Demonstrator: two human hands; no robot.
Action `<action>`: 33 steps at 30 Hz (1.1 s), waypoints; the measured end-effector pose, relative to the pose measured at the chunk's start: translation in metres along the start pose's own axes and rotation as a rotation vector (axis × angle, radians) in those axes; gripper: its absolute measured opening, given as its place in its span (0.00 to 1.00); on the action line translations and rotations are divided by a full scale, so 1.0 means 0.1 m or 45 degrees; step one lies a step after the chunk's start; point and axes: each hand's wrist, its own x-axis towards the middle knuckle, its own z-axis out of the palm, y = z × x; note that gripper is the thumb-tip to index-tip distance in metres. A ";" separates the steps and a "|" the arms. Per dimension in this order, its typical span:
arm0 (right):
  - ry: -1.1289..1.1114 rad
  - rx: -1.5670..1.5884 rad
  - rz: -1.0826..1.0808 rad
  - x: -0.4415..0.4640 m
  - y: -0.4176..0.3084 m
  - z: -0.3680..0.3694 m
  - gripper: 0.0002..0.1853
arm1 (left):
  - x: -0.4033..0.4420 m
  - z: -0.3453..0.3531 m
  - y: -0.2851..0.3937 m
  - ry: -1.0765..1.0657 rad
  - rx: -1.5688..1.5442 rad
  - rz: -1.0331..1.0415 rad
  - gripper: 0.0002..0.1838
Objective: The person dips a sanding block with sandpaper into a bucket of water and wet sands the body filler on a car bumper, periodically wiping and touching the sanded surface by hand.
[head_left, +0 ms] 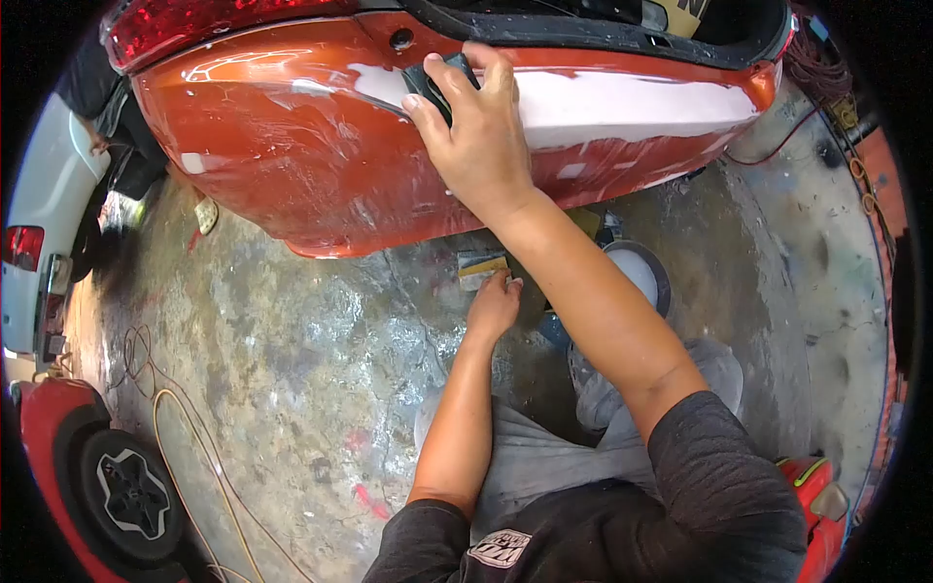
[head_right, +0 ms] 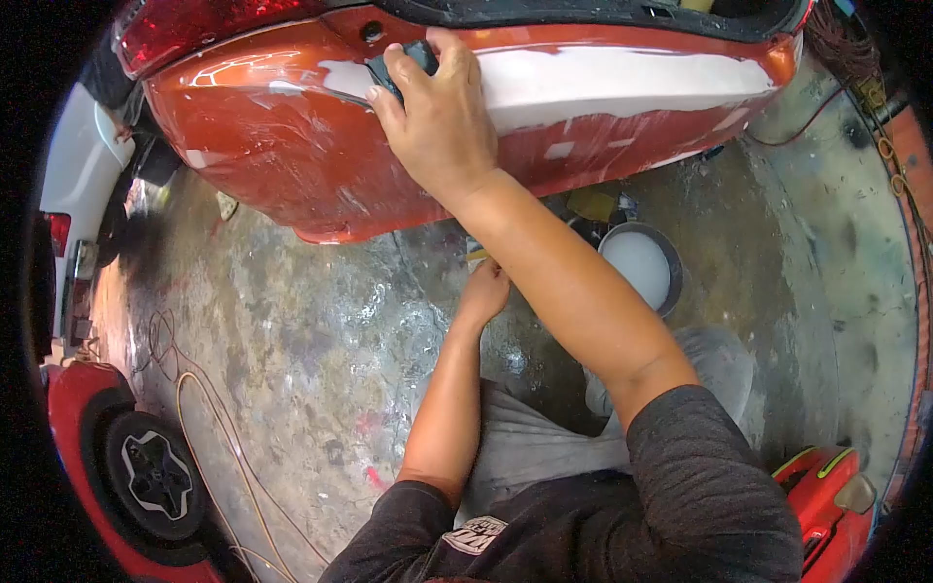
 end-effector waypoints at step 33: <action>-0.051 0.226 0.369 0.06 -0.47 0.25 0.18 | -0.18 -0.08 0.01 -0.024 -0.069 0.266 0.26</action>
